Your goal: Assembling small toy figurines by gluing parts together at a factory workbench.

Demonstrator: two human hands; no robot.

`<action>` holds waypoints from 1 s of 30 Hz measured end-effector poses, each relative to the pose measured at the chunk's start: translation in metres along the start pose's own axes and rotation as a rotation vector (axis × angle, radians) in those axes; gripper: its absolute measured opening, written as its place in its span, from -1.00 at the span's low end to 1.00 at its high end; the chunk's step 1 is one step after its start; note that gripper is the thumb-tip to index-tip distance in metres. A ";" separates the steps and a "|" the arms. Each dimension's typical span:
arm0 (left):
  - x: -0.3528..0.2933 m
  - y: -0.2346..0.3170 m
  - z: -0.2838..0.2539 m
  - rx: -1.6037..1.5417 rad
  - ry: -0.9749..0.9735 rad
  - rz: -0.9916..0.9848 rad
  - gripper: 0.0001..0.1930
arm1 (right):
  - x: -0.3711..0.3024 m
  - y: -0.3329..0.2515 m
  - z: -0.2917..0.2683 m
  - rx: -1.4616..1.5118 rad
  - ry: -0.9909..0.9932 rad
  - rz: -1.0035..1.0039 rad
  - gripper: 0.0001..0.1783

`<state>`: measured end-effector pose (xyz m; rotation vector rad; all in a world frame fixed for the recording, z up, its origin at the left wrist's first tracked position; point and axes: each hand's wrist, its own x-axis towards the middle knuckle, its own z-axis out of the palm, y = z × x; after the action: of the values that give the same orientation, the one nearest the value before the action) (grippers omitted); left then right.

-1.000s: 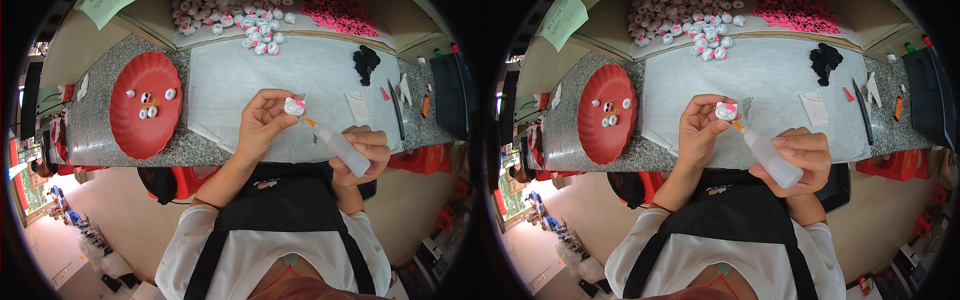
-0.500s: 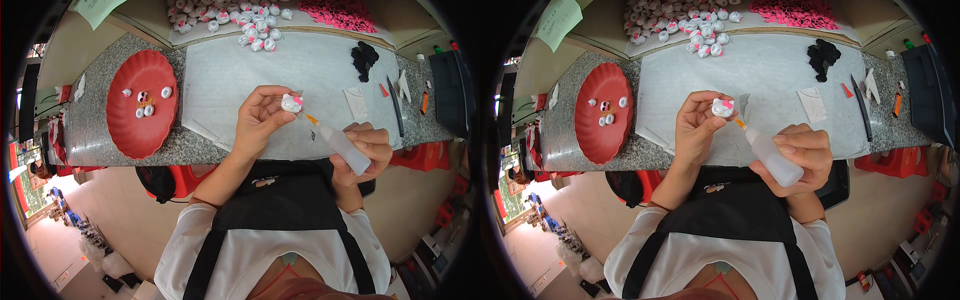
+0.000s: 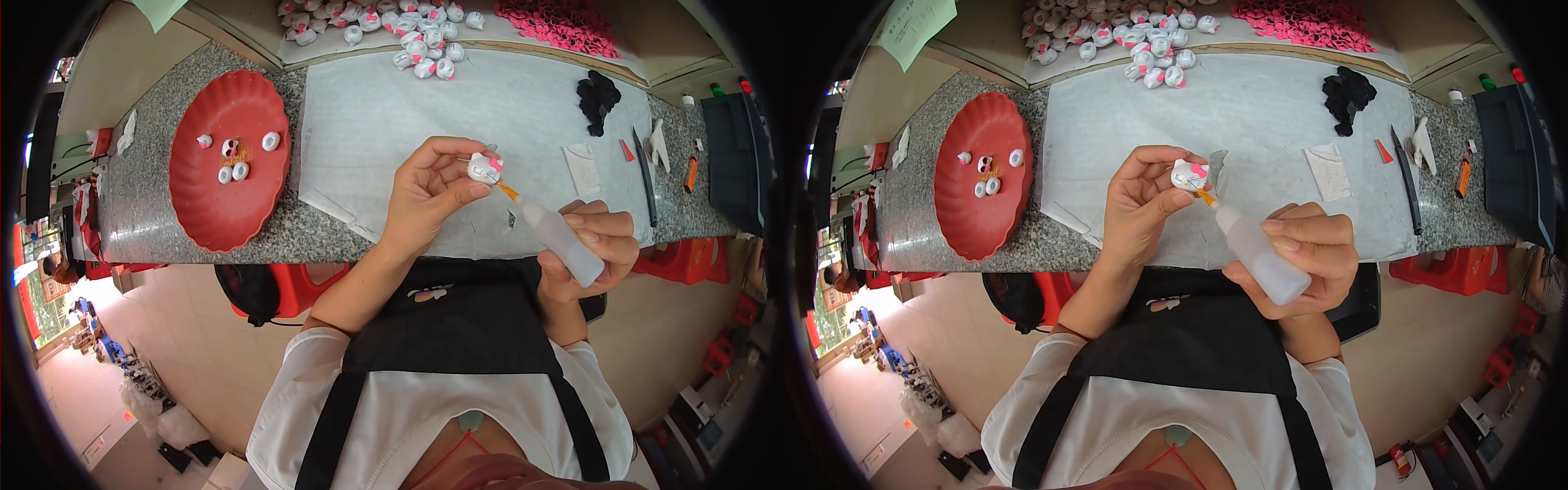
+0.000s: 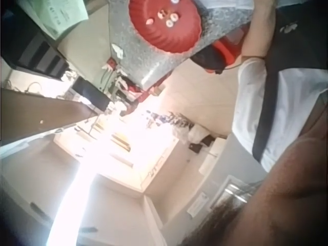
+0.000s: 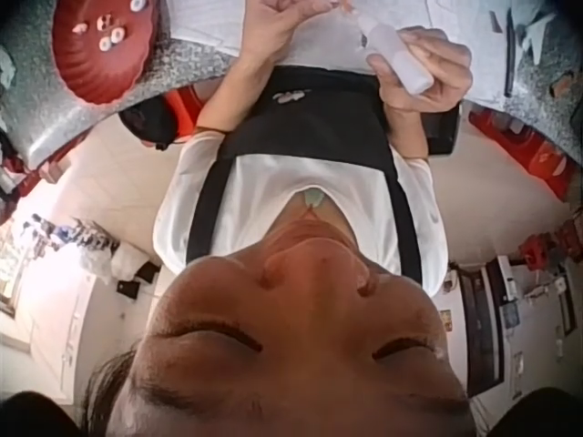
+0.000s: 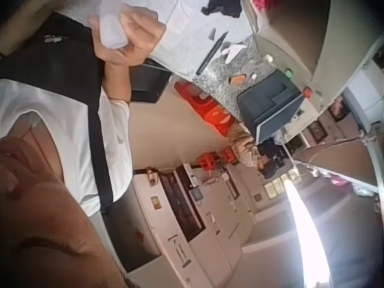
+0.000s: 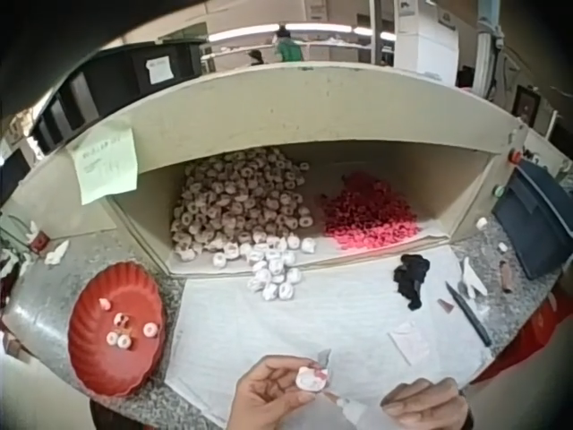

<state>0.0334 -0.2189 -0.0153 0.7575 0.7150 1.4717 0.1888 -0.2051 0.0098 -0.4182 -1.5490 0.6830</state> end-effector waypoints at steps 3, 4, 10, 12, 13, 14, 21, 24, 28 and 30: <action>0.000 0.001 0.001 0.009 -0.013 -0.004 -0.65 | -0.001 0.000 0.000 -0.015 0.008 -0.009 -0.50; -0.001 0.000 0.000 0.038 -0.026 0.022 -0.65 | -0.001 0.001 0.000 -0.027 0.008 -0.010 -0.50; -0.002 -0.004 0.000 0.203 -0.055 0.140 -0.66 | 0.001 0.000 0.003 -0.020 -0.002 -0.004 -0.49; -0.002 -0.004 0.001 0.231 -0.056 0.158 -0.67 | 0.001 0.000 0.003 -0.013 -0.003 -0.001 -0.49; -0.002 -0.004 0.001 0.232 -0.054 0.160 -0.67 | 0.001 -0.001 0.003 -0.002 -0.008 0.011 -0.49; -0.002 -0.004 0.001 0.232 -0.053 0.160 -0.67 | 0.001 -0.002 0.002 0.009 -0.013 0.024 -0.49; 0.000 -0.006 -0.002 0.326 -0.056 0.211 -0.68 | 0.002 -0.003 0.000 -0.021 0.015 0.036 -0.53; 0.002 -0.004 0.000 0.305 -0.068 0.224 -0.69 | 0.003 -0.001 -0.003 -0.061 0.026 0.016 -0.53; 0.000 -0.001 -0.002 0.235 -0.007 0.201 -0.66 | 0.008 0.008 -0.011 -0.020 0.084 0.173 -0.60; 0.002 -0.001 -0.002 0.170 0.022 0.184 -0.65 | 0.016 0.015 -0.023 -0.031 0.140 0.272 -0.66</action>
<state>0.0319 -0.2163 -0.0172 0.9590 0.8124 1.6010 0.2073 -0.1800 0.0125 -0.6943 -1.3848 0.8218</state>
